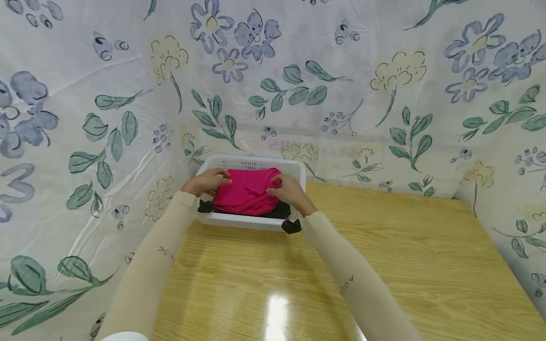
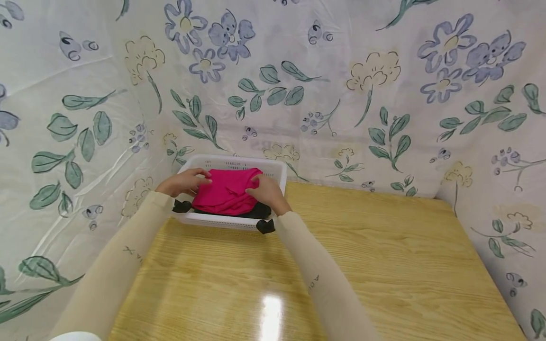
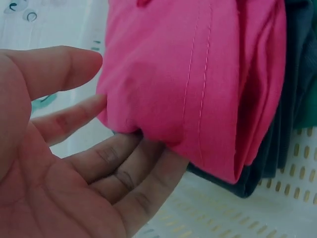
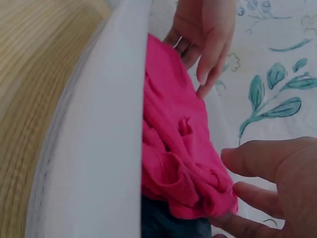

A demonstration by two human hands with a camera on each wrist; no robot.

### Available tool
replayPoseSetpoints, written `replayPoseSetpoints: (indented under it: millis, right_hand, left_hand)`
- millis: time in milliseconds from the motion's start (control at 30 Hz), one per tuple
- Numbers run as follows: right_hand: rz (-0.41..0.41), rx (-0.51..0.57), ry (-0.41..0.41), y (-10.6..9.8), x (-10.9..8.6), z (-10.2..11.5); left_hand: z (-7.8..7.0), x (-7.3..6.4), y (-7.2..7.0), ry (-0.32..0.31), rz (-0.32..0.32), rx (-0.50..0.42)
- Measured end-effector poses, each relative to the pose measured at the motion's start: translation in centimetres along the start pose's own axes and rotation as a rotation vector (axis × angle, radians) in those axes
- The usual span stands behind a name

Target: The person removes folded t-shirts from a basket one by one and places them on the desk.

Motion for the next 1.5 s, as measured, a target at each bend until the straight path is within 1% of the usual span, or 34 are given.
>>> replayPoseSetpoints:
  millis: [67,200,267,367,500,567,700,900,1100,1200,1300,1400,1500]
  right_hand:
    - [-0.005,0.060,0.014,0.2,0.1,-0.1]
    - [0.037,0.237,0.042,0.7,0.1,-0.4]
    - [0.059,0.276,0.048,1.0,0.0,-0.6]
    - [0.084,0.292,0.033,1.1,0.1,-0.7]
    - [0.115,0.312,0.024,1.4,0.5,-0.8]
    - [0.128,0.303,0.033,1.6,0.6,-0.9]
    - [0.134,0.251,0.058,1.9,0.7,-1.0]
    - [0.070,0.200,0.067,1.9,0.9,-0.8]
    - [0.070,0.132,0.083,2.2,1.3,-0.8]
    - [0.063,0.122,0.076,2.3,1.4,-0.7]
    - [0.034,0.126,0.073,2.1,1.5,-0.7]
    - [-0.006,0.125,0.066,1.8,1.4,-0.7]
    - [-0.037,0.099,0.047,1.6,1.5,-0.5]
  left_hand:
    - [0.0,0.0,0.0,-0.010,0.001,-0.017]
    - [-0.2,0.1,0.2,-0.027,0.011,-0.088]
    - [-0.3,0.3,0.3,-0.029,0.017,-0.120]
    - [-0.3,0.6,0.4,-0.033,0.024,-0.145]
    - [-0.1,0.8,0.7,-0.021,0.048,-0.145]
    - [0.0,0.7,0.9,-0.014,0.067,-0.138]
    - [0.0,0.6,1.2,0.003,0.096,-0.111]
    - [-0.2,0.6,1.2,0.026,0.096,-0.117]
    - [-0.1,0.4,1.2,0.004,0.086,-0.098]
    - [0.0,0.5,1.1,0.007,0.078,-0.081]
    - [-0.2,0.6,0.9,0.035,0.062,-0.056]
    - [-0.5,0.7,0.6,0.075,0.025,-0.013]
    - [-0.7,0.7,0.3,0.100,-0.010,0.019]
Point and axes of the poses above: each hand's wrist, its own x-axis towards the middle knuckle, its own y-axis out of the palm, z = x × y, the point moved 4 cm from there along x, towards the middle knuckle, and after that the axes turned 5 degrees about -x, right-handed, at the moved point
